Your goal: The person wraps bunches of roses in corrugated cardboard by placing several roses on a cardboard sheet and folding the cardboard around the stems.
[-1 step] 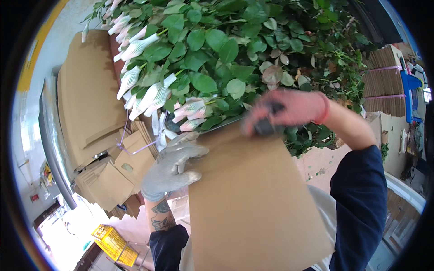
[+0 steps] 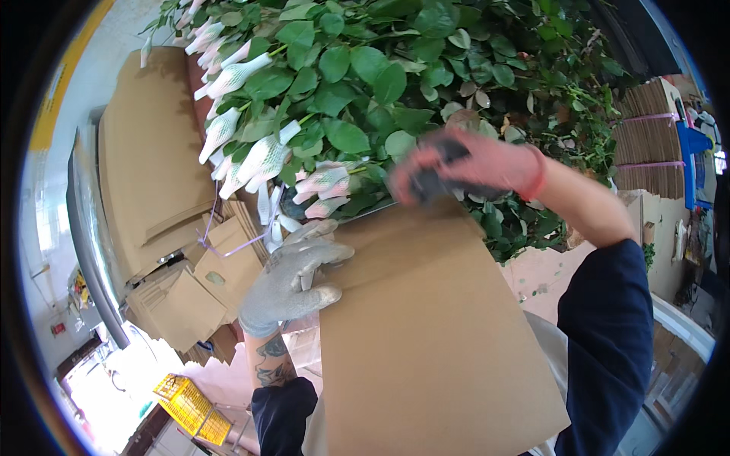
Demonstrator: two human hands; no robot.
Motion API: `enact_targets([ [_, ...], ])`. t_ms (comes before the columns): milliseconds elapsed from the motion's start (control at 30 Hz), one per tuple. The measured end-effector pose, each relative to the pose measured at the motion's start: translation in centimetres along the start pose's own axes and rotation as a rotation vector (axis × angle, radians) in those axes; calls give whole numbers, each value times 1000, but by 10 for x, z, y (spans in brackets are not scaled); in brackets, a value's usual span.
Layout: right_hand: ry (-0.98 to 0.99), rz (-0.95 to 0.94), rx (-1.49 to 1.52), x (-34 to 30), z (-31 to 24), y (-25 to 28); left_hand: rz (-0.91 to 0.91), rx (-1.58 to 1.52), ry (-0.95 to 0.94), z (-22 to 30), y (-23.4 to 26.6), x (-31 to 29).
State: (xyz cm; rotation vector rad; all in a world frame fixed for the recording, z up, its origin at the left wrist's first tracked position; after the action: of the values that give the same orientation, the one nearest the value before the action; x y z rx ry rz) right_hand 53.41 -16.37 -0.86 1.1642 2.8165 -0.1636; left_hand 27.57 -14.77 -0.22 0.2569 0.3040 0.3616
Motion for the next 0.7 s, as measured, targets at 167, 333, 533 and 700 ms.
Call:
enact_targets([
  [167, -381, 18, -797, 62, 25, 18, -42, 15, -15, 0, 3, -3],
  [333, -107, 85, -1492, 61, 62, -1, -25, 16, -38, -18, 2, -5],
  [533, -127, 190, -1379, 62, 57, -2, -36, -80, -9, -12, 1, -6],
  [700, -221, 420, -1212, 36, 2, 4, -89, -76, 8, -14, 7, 2],
])
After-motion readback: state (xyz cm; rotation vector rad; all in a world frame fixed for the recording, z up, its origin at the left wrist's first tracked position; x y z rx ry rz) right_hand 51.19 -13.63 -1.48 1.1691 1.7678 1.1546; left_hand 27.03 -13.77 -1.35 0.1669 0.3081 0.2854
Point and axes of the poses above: each hand's wrist, its own x-axis towards the middle knuckle, its own y-axis out of the back of the hand, z = x × y, the point moved 4 cm from there along x, towards the middle knuckle, and after that the axes turned 3 degrees about -z, right-handed, at the moved point
